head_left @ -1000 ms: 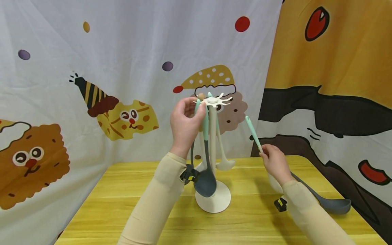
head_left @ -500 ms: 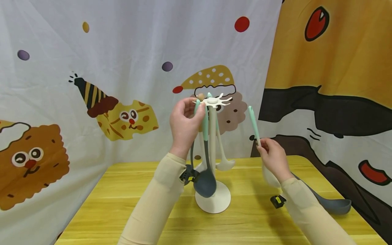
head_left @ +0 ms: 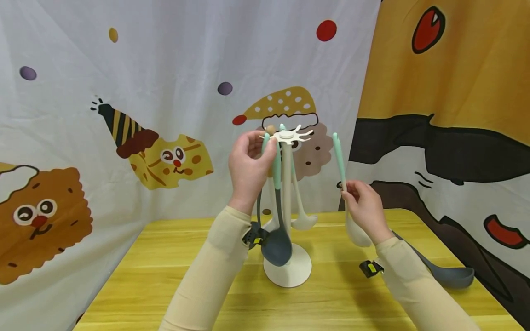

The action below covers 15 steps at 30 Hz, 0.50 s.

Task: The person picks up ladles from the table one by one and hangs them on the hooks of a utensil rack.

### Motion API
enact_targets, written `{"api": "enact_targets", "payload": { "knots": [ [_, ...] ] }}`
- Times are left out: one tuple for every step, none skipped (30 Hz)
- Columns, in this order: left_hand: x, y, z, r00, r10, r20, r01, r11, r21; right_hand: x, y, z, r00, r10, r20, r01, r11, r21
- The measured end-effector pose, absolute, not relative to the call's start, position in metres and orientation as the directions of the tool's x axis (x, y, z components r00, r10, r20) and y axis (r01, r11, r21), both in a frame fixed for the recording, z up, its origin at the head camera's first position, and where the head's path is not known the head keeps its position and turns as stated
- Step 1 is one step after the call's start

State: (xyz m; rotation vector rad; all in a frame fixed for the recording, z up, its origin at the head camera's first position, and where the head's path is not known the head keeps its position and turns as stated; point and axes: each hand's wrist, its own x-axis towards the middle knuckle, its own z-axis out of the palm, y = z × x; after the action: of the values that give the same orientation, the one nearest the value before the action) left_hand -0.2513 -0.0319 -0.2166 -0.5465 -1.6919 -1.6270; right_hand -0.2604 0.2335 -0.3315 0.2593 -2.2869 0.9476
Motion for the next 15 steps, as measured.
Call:
{"api": "enact_targets", "payload": {
  "knots": [
    [-0.251, -0.032, -0.217, -0.655, -0.173, 0.736, 0.728, 0.117, 0.676, -0.26, 0.232, -0.33, -0.776, 0.059, 0.629, -0.406, 0.717, -0.567],
    [-0.251, -0.032, -0.217, -0.656, -0.173, 0.735, 0.727, 0.118, 0.677, -0.26, 0.232, -0.329, -0.776, 0.058, 0.629, -0.408, 0.714, -0.569],
    [-0.251, -0.032, -0.217, -0.657, -0.173, 0.734, 0.726, 0.118, 0.678, -0.259, 0.231, -0.328, -0.775, 0.057, 0.629, -0.409, 0.714, -0.568],
    [-0.251, -0.032, -0.217, -0.657, -0.172, 0.734, 0.726, 0.118, 0.677, -0.259, 0.23, -0.327, -0.775, 0.056, 0.63, -0.41, 0.714, -0.568],
    [-0.251, -0.032, -0.217, -0.657, -0.171, 0.734, 0.726, 0.117, 0.677, -0.259, 0.229, -0.326, -0.774, 0.057, 0.631, -0.41, 0.714, -0.568],
    [-0.251, -0.032, -0.217, -0.657, -0.17, 0.734, 0.726, 0.117, 0.677, -0.259, 0.228, -0.325, -0.772, 0.058, 0.633, -0.411, 0.714, -0.567],
    [-0.251, -0.032, -0.217, -0.657, -0.17, 0.734, 0.726, 0.117, 0.677, -0.258, 0.228, -0.324, -0.769, 0.059, 0.636, -0.412, 0.715, -0.565],
    [-0.251, -0.032, -0.217, -0.657, -0.17, 0.734, 0.726, 0.117, 0.678, -0.258, 0.227, -0.323, -0.765, 0.059, 0.642, -0.416, 0.715, -0.562],
    [-0.251, -0.032, -0.217, -0.658, -0.171, 0.734, 0.726, 0.117, 0.678, -0.257, 0.227, -0.321, -0.76, 0.06, 0.647, -0.419, 0.715, -0.559],
    [-0.251, -0.032, -0.217, -0.658, -0.171, 0.734, 0.726, 0.117, 0.678, -0.257, 0.226, -0.319, -0.757, 0.06, 0.65, -0.424, 0.713, -0.559],
    [-0.251, -0.032, -0.217, -0.658, -0.171, 0.734, 0.726, 0.117, 0.678, -0.256, 0.225, -0.318, -0.755, 0.061, 0.653, -0.427, 0.71, -0.56],
    [-0.251, -0.032, -0.217, -0.657, -0.171, 0.734, 0.726, 0.117, 0.677, -0.256, 0.224, -0.316, -0.753, 0.062, 0.655, -0.43, 0.707, -0.561],
    [-0.251, -0.032, -0.216, -0.657, -0.171, 0.734, 0.726, 0.117, 0.678, -0.255, 0.224, -0.314, -0.752, 0.062, 0.656, -0.433, 0.704, -0.563],
    [-0.251, -0.032, -0.216, -0.658, -0.171, 0.734, 0.726, 0.116, 0.678, -0.254, 0.223, -0.313, -0.753, 0.061, 0.655, -0.437, 0.698, -0.567],
    [-0.251, -0.032, -0.216, -0.658, -0.172, 0.733, 0.726, 0.115, 0.678, -0.254, 0.222, -0.311, -0.753, 0.06, 0.655, -0.44, 0.694, -0.57]
  ]
}}
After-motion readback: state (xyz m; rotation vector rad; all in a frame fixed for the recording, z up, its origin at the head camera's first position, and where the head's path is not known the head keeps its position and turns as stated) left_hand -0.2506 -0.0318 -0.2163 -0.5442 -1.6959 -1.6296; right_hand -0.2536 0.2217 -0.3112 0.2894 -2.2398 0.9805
